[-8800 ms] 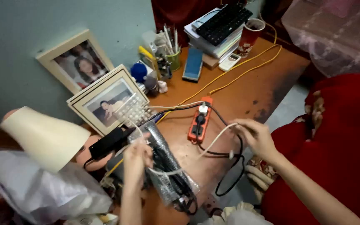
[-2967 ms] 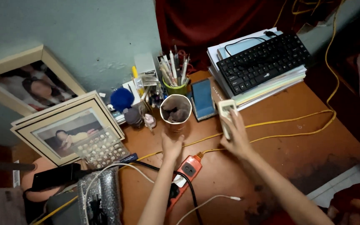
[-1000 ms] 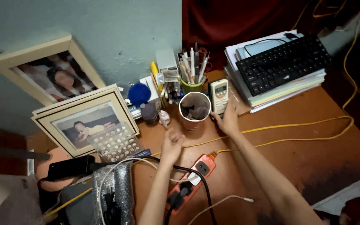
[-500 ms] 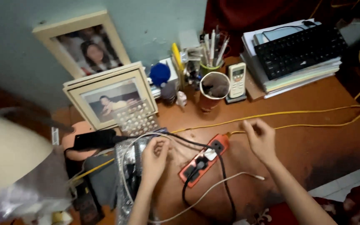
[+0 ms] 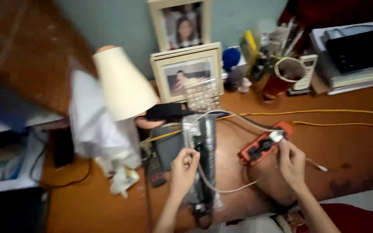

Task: The person clears clutter from a wooden desk, including a power strip, cables, and a laptop. They then use a gray cloth to wipe the desk surface and the laptop lid.

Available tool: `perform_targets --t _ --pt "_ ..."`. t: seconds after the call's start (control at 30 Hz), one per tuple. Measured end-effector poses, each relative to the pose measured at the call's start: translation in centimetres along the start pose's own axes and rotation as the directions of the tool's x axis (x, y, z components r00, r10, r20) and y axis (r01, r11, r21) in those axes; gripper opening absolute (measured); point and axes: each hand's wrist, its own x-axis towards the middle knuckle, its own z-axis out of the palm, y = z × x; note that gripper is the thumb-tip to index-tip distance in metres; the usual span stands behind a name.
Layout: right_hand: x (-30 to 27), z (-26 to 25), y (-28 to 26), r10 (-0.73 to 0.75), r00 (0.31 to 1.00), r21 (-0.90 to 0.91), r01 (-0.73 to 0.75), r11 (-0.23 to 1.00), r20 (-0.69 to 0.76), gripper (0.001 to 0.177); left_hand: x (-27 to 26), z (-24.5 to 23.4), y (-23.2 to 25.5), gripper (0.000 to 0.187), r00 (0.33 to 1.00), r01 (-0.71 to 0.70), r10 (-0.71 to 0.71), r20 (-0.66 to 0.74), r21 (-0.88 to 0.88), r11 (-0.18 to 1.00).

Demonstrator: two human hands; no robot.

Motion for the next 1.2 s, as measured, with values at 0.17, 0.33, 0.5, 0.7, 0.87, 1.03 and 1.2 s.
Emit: perform_targets --t 0.17,0.33,0.5,0.7,0.87,1.03,1.2 --pt "-4.9 5.1 -3.8 0.016 1.0 0.097 -0.018 0.995 0.023 0.046 -3.0 -6.7 -1.5 0.019 1.0 0.008 -0.008 -0.01 0.025 1.0" --pt "-6.8 6.5 -0.9 0.02 1.0 -0.059 -0.02 0.998 0.01 0.013 -5.5 -10.5 -1.4 0.013 1.0 -0.021 0.021 -0.009 -0.038 0.999" --pt "-4.0 2.1 5.0 0.209 0.971 -0.339 -0.237 0.91 -0.118 0.034 -5.9 -9.7 1.3 0.023 0.978 0.038 -0.036 0.206 -0.003 0.999" --pt "-1.1 2.4 3.8 0.27 0.945 -0.356 -0.32 0.878 -0.183 0.042 -3.4 1.5 -3.2 0.013 0.926 -0.064 0.043 0.374 0.046 0.997" --pt "2.5 3.2 14.9 0.278 0.95 -0.521 -0.31 0.795 -0.141 0.045 -1.4 8.5 -2.6 0.034 0.854 -0.222 0.134 0.503 0.119 0.968" --pt "1.7 3.3 10.1 0.257 0.962 -0.533 -0.265 0.804 -0.089 0.038 1.4 15.1 -3.6 0.047 0.87 -0.256 0.149 0.47 0.171 0.951" --pt "2.1 0.1 8.7 0.018 0.997 -0.815 -0.074 0.574 -0.078 0.02 3.4 18.8 0.9 0.063 0.834 -0.295 0.062 0.549 0.347 0.89"
